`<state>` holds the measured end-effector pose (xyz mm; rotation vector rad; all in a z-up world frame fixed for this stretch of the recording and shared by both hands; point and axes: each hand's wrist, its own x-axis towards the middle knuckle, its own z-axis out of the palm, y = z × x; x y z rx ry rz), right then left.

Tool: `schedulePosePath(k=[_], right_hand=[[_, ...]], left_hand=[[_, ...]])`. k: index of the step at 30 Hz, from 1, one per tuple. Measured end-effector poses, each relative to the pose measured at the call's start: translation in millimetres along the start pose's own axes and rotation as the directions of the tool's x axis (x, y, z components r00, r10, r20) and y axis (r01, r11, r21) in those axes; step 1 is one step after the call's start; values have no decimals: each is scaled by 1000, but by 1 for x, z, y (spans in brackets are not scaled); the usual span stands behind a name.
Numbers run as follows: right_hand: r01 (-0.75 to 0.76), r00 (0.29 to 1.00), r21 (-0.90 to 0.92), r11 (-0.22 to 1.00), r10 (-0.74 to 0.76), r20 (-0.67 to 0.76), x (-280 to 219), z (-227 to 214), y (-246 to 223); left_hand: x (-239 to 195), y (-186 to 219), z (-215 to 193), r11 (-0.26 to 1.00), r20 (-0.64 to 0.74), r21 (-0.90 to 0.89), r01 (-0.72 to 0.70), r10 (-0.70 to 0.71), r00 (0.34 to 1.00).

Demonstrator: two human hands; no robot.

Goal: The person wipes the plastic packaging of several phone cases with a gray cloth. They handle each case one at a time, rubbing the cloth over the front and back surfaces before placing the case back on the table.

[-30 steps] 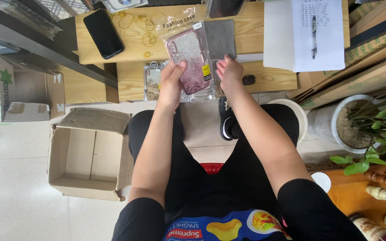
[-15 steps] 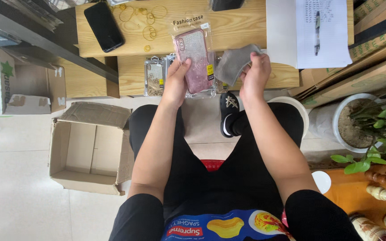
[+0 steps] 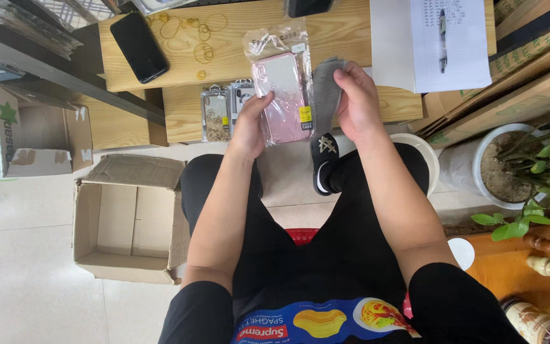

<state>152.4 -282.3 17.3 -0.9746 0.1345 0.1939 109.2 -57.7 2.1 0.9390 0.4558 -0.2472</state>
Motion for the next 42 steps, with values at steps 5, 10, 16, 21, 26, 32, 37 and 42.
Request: schedulePosePath(k=[5,10,16,21,26,32,37,42], right_hand=[[-78,997,-51,996,77,-30,1,-4,-1],[-226,974,-71,972,224,-31,-1,-1,-9],[-360,932,32,933,361,-28,-1,-2,-5],[313,902,-595,740,-428,-59,-18,8,-9],[724,506,-690,26,-700,504,-31,46,-9],[725,561,-654,-217,-366,743,-26,52,6],[674,640,-664,-324,-193,744,-29,48,21],[713,621,-635,-295,-152,769,-49,58,40]], left_hand=[[3,5,-8,990,-6,-103,-99,99,995],[0,11,-8,968,108,-202,-149,173,979],[-1,18,-7,999,-151,25,-39,42,988],[3,6,-15,960,223,-20,-280,277,935],[-4,-16,4,975,324,-2,-221,210,923],[-17,-19,12,962,472,-207,-178,258,843],[-25,-23,8,975,462,-215,48,58,885],[-28,-8,10,848,572,-527,55,306,761]])
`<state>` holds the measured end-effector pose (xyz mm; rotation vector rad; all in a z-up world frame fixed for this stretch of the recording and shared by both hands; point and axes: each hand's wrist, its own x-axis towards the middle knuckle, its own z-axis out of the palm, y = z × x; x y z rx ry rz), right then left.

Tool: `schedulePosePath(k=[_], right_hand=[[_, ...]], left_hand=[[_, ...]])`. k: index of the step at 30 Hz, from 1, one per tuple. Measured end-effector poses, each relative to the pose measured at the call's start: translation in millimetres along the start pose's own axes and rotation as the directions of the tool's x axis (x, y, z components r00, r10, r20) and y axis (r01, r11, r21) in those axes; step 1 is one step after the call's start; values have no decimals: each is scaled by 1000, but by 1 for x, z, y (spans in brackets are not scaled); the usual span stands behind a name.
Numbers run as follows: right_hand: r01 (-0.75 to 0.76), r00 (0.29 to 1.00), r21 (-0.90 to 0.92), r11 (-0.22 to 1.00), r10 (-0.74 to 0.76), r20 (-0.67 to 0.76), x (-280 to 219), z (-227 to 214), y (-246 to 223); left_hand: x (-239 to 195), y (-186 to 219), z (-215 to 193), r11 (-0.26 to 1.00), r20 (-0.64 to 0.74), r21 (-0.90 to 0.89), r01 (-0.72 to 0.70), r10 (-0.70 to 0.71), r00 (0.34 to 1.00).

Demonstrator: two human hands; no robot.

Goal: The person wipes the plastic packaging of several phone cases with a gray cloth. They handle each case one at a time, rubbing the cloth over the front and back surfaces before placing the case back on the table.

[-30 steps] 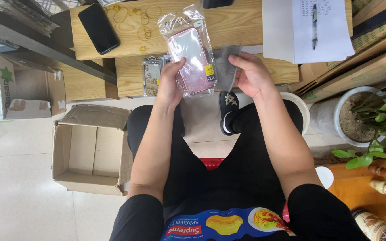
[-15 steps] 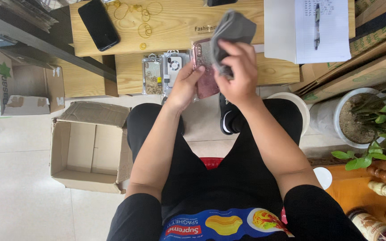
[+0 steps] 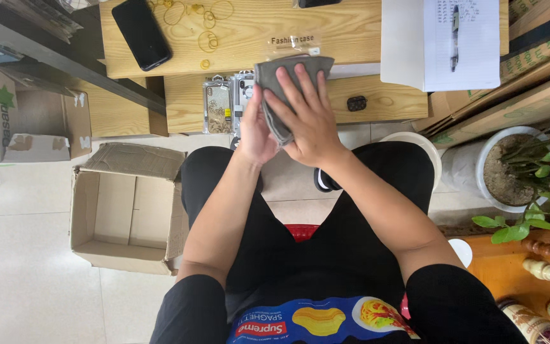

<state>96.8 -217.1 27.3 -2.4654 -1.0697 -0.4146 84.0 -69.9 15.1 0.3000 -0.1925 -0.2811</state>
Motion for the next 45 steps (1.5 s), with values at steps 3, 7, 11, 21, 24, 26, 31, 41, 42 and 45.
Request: schedulePosePath(k=[3,7,11,21,24,26,31,41,42,45], right_hand=[[36,992,112,993,-22,-123,-7,28,-8],[18,997,147,989,-7,-74,-11,16,-27],[16,1000,358,934,-11,-16,-19,8,-33],[-145,409,985,96,912,-29,-21,33,42],[151,774,854,498,477,-415,12,-24,24],[54,839,687,725,339,-424,11,-17,33],[-66,950,337,939,163,-266,10,-15,22],[-7,986,206,978,41,-162,-10,-3,-19],[3,990,222,975,28,-139,-12,-2,-21],[39,996,294,955,-14,-88,-22,-2,-23]], left_hand=[[7,8,-20,973,-156,230,-18,55,986],[6,26,-27,988,-175,153,-28,55,983],[10,46,8,987,-119,98,-125,136,983],[37,28,13,883,-230,446,-149,273,934],[32,2,15,764,-191,645,-31,200,961],[27,-17,6,820,-198,573,-3,142,970],[16,-22,14,948,-176,318,-6,66,982],[18,24,53,996,-340,22,-83,85,936],[20,27,49,990,-323,64,-128,142,936],[16,30,22,970,-177,162,-183,211,961]])
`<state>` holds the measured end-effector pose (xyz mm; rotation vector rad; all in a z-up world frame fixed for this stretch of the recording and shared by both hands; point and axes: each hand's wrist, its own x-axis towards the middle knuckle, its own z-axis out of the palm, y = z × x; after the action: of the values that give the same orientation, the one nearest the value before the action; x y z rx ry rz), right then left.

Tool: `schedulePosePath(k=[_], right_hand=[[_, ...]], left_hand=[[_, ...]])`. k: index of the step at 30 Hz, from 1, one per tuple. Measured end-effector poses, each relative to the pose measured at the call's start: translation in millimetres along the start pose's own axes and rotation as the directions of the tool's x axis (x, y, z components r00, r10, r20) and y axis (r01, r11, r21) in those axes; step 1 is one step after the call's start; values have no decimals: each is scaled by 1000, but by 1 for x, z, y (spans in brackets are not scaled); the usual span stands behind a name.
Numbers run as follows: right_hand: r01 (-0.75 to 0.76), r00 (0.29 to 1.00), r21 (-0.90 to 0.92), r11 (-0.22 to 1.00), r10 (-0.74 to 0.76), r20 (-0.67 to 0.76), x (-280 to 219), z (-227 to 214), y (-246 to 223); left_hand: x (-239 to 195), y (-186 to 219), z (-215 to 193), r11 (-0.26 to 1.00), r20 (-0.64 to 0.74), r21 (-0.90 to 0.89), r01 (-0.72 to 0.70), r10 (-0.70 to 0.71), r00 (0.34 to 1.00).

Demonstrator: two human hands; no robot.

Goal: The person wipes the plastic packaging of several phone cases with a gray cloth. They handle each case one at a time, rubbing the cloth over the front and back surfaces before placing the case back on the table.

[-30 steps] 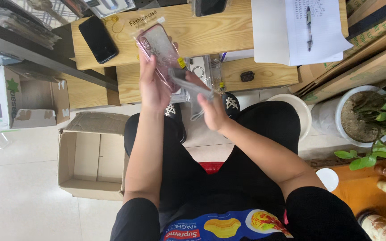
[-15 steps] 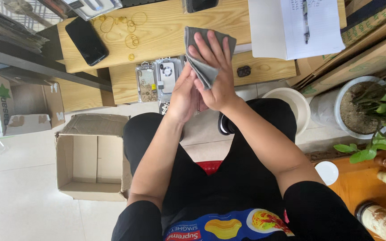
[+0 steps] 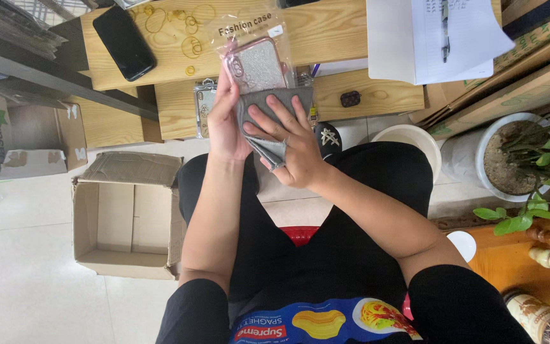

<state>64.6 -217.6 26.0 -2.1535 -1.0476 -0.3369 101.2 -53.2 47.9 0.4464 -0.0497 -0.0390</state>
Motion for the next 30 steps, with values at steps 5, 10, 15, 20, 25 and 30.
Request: schedulePosePath(k=[5,10,15,20,25,30], right_hand=[[-65,984,578,814,149,-99,5,-7,-7],[-202,409,963,177,909,-81,-30,17,66],[52,917,322,945,83,-391,26,-37,42],[150,968,105,983,-125,-215,32,-49,35],[113,952,86,990,-83,-296,31,-60,38],[162,940,126,979,-114,-321,20,-33,21]], left_hand=[[13,17,-15,960,55,247,-131,121,991],[10,19,-7,683,45,710,-171,197,979],[-4,-12,5,339,210,920,-197,0,978],[-15,-19,11,269,401,881,-390,13,916],[-20,-4,38,304,451,855,-420,-37,892],[-33,-54,-46,346,430,845,-408,15,903]])
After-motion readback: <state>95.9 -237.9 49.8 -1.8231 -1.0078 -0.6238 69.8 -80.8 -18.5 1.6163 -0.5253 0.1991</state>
